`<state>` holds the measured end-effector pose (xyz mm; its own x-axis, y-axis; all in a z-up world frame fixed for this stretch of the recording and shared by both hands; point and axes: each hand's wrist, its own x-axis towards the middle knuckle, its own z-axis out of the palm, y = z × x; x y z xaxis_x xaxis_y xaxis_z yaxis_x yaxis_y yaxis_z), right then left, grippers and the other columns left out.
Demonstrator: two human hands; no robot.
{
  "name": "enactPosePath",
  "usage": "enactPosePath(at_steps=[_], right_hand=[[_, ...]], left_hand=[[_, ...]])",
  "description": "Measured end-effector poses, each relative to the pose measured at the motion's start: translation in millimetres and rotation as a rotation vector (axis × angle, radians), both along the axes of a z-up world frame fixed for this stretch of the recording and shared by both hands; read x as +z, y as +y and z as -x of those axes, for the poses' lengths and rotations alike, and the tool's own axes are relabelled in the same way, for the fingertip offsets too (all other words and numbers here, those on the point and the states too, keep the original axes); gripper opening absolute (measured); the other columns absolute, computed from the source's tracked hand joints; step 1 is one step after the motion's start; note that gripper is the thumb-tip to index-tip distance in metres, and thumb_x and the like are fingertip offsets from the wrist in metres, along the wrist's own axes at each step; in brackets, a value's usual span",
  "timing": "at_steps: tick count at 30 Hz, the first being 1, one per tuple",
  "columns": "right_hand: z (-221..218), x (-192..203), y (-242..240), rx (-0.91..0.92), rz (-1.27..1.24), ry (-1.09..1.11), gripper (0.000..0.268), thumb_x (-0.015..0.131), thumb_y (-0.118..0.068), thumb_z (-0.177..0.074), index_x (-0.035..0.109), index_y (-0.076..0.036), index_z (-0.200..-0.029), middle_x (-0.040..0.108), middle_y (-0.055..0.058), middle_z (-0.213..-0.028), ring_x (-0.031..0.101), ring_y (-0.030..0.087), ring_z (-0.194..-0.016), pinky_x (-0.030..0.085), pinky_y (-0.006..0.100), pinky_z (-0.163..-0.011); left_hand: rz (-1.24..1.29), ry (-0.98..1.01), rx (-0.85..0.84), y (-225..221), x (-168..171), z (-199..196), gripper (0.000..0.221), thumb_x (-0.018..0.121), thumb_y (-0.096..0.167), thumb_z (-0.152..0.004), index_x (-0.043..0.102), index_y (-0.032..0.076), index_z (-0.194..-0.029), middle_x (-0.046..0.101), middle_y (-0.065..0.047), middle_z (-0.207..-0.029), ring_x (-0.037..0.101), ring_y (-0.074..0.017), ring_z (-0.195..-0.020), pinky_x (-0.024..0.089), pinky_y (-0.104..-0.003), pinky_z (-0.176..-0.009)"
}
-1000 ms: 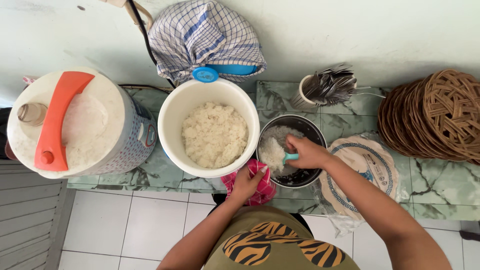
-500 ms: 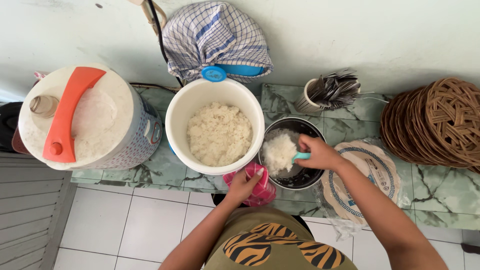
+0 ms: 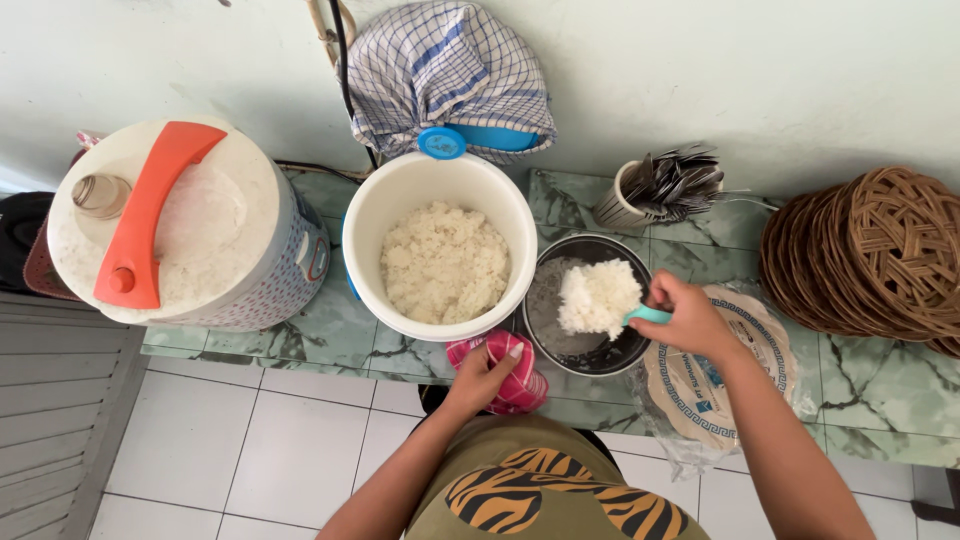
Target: The person uses a plastic scoop to transfer rice from a large white insulated container into a metal pot, then covers the pot with a blue patterned cloth and a red checkered cloth.
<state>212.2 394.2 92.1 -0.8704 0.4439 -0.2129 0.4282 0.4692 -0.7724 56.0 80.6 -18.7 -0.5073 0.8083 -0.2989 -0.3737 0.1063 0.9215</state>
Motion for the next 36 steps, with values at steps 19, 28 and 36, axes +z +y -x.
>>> enactPosePath(at_steps=[19,28,36], right_hand=[[17.9,110.3,21.0,-0.038,-0.168,0.004,0.047,0.086,-0.016,-0.07,0.041,-0.01,-0.08,0.067,0.004,-0.075,0.063,0.01,-0.073,0.051,0.028,-0.064],[123.0,146.1,-0.1,0.232,-0.335,0.032,0.042,0.087,-0.024,-0.073,0.052,-0.009,-0.091,0.06,0.007,-0.071,0.054,0.015,-0.064,0.046,0.033,-0.059],[233.5,79.4,-110.8,0.614,-0.931,-0.071,0.032,0.061,-0.006,-0.087,0.06,-0.008,-0.12,0.072,0.015,-0.102,0.072,0.035,-0.089,0.058,0.047,-0.067]], left_hand=[[-0.029,-0.008,-0.056,0.4,10.8,13.4,0.028,0.066,0.029,-0.101,0.072,0.001,-0.104,0.073,-0.001,-0.086,0.064,-0.0074,-0.076,0.055,-0.028,-0.072],[0.017,-0.003,-0.073,-20.5,17.4,22.9,0.03,0.068,0.031,-0.1,0.073,0.002,-0.102,0.074,-0.001,-0.087,0.065,-0.0071,-0.077,0.055,-0.027,-0.072],[-0.015,-0.174,0.039,-68.7,14.3,31.1,0.026,0.068,0.027,-0.099,0.072,0.002,-0.106,0.074,-0.001,-0.091,0.065,-0.0066,-0.081,0.054,-0.026,-0.074]])
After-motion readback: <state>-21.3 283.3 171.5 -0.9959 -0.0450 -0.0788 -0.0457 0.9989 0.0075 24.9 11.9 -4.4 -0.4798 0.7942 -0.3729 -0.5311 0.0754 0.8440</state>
